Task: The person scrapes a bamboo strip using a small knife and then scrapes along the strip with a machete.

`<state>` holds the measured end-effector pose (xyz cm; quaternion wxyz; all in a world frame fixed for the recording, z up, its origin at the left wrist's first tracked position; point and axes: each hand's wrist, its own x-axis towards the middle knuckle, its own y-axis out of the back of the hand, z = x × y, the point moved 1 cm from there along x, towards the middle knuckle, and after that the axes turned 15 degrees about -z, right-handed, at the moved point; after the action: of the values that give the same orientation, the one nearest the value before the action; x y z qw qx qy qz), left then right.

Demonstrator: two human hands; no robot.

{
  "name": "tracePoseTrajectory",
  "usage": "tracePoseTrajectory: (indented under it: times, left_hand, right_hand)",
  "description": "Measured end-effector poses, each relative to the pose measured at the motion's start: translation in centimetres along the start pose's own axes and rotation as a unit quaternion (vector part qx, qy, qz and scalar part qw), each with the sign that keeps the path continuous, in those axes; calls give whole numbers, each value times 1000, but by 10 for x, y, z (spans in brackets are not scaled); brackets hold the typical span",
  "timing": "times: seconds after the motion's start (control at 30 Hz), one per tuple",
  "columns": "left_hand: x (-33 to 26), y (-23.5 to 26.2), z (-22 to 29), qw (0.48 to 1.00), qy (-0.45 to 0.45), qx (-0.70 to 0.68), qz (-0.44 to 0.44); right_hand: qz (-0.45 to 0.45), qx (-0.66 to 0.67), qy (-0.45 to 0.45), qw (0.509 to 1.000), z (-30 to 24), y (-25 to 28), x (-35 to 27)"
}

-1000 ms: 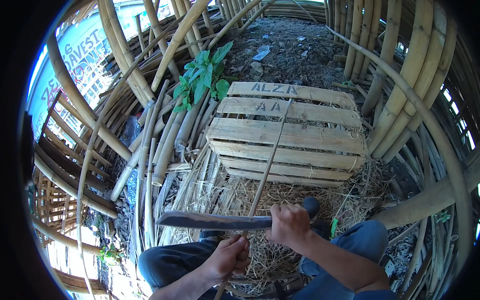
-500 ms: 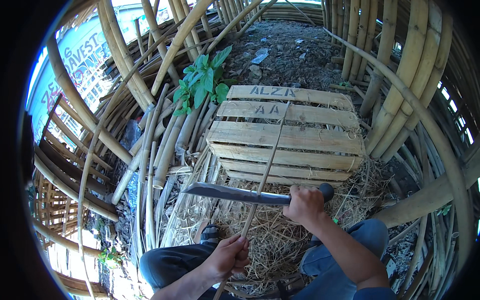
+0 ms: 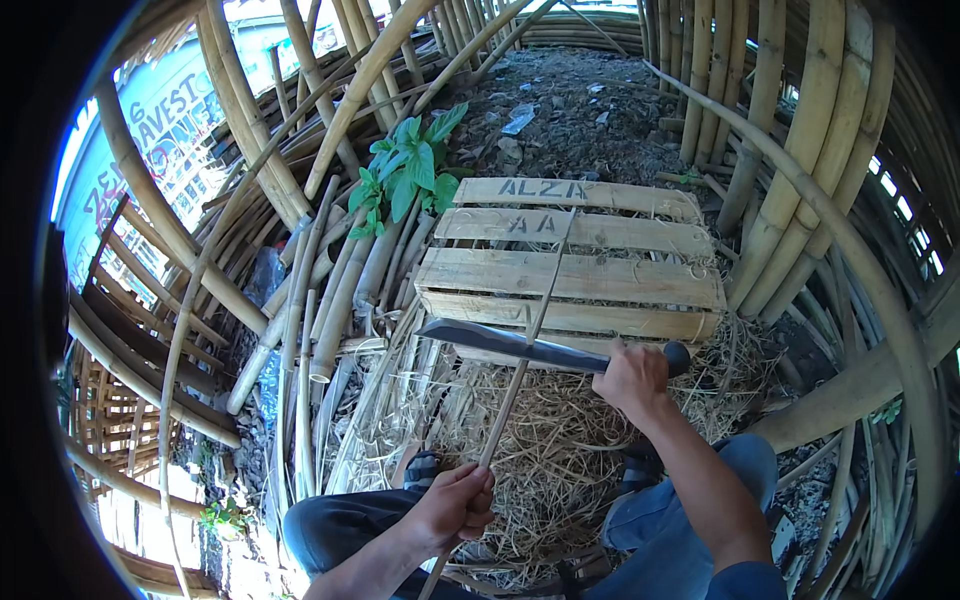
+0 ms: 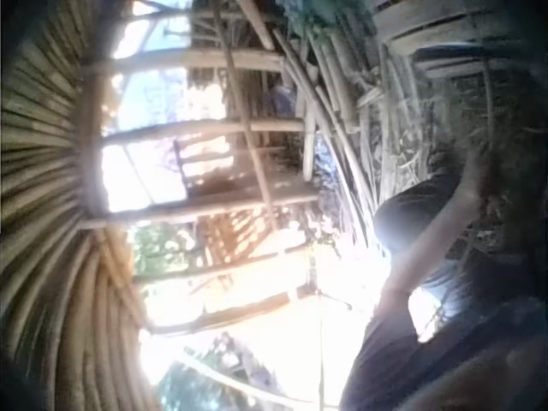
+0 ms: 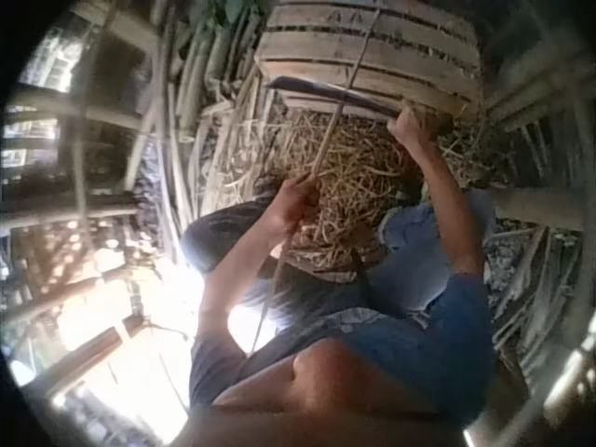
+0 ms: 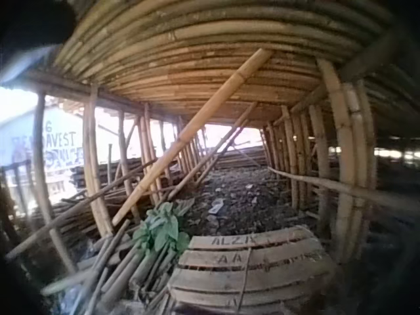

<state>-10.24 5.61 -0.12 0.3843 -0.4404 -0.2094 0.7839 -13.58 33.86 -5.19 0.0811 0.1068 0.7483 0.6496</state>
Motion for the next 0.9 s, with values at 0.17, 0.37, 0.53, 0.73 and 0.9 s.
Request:
tracePoseTrajectory:
  times: [0.17, 0.37, 0.53, 0.73, 0.9]
  left_hand:
    - [-4, -3, 3, 1000, -4, -22, -12]
    - [-1, -6, -2, 1000, -9, -11, 1]
    - [-2, -9, -2, 1000, -9, -16, -12]
    - [0, -6, 0, 1000, -7, -17, -10]
    - [-1, -12, -2, 1000, 6, -11, 22]
  right_hand:
    - [-14, 47, -13, 999, -18, 6, -21]
    - [1, 57, 182, 982, -45, 4, -51]
    - [-11, 40, 91, 995, -16, 7, -6]
    - [-36, 41, 15, 998, -18, 10, -7]
    - [28, 46, 235, 971, -32, 8, -39]
